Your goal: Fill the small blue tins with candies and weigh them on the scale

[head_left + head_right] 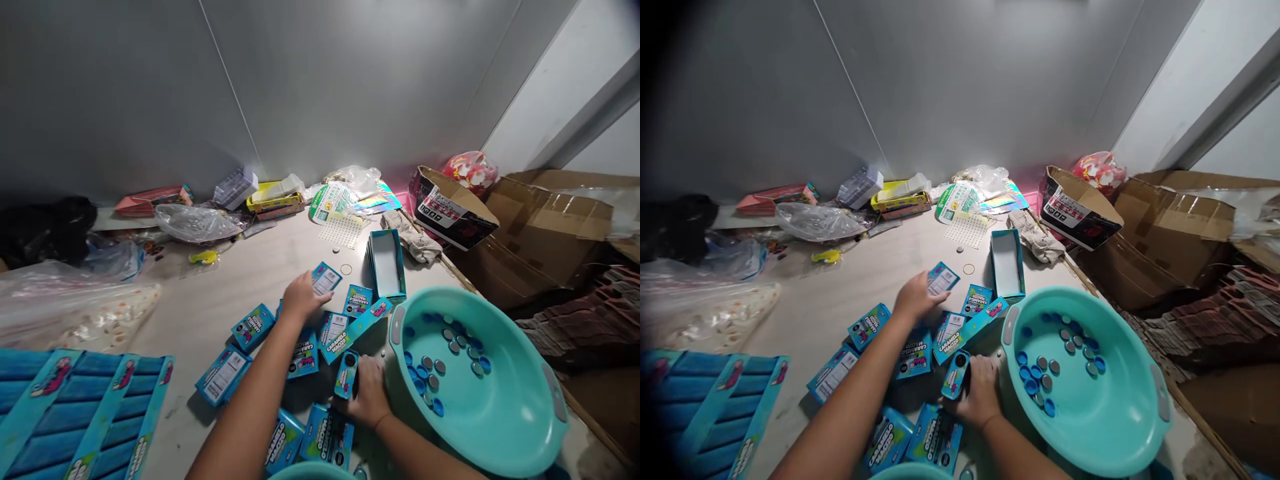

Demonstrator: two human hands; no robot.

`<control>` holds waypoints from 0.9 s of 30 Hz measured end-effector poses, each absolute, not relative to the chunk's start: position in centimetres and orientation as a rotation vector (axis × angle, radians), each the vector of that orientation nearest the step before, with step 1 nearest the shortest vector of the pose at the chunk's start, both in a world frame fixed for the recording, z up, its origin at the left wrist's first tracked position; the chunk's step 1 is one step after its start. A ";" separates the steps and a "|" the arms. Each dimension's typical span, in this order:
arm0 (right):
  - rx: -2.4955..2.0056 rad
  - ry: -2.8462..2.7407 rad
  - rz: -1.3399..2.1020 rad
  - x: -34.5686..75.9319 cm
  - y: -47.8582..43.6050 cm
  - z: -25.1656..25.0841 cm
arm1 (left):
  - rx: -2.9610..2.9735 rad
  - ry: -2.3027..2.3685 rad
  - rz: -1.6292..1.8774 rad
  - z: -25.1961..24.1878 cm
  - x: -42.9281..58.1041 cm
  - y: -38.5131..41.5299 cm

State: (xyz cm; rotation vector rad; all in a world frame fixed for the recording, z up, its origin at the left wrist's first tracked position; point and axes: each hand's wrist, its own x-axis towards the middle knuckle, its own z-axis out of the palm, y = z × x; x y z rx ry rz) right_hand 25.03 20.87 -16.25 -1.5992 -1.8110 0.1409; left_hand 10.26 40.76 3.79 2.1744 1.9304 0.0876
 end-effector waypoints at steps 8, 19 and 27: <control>-1.622 -1.809 0.301 25.2 20.9 -15.2 | 1.829 1.793 -0.298 4.6 -2.9 27.5; -1.649 -1.824 0.332 25.5 21.0 -14.3 | 1.537 2.298 -0.021 0.6 -4.9 38.8; -1.648 -1.795 0.336 25.4 20.9 -14.4 | 1.587 1.629 -0.206 -0.4 1.0 34.8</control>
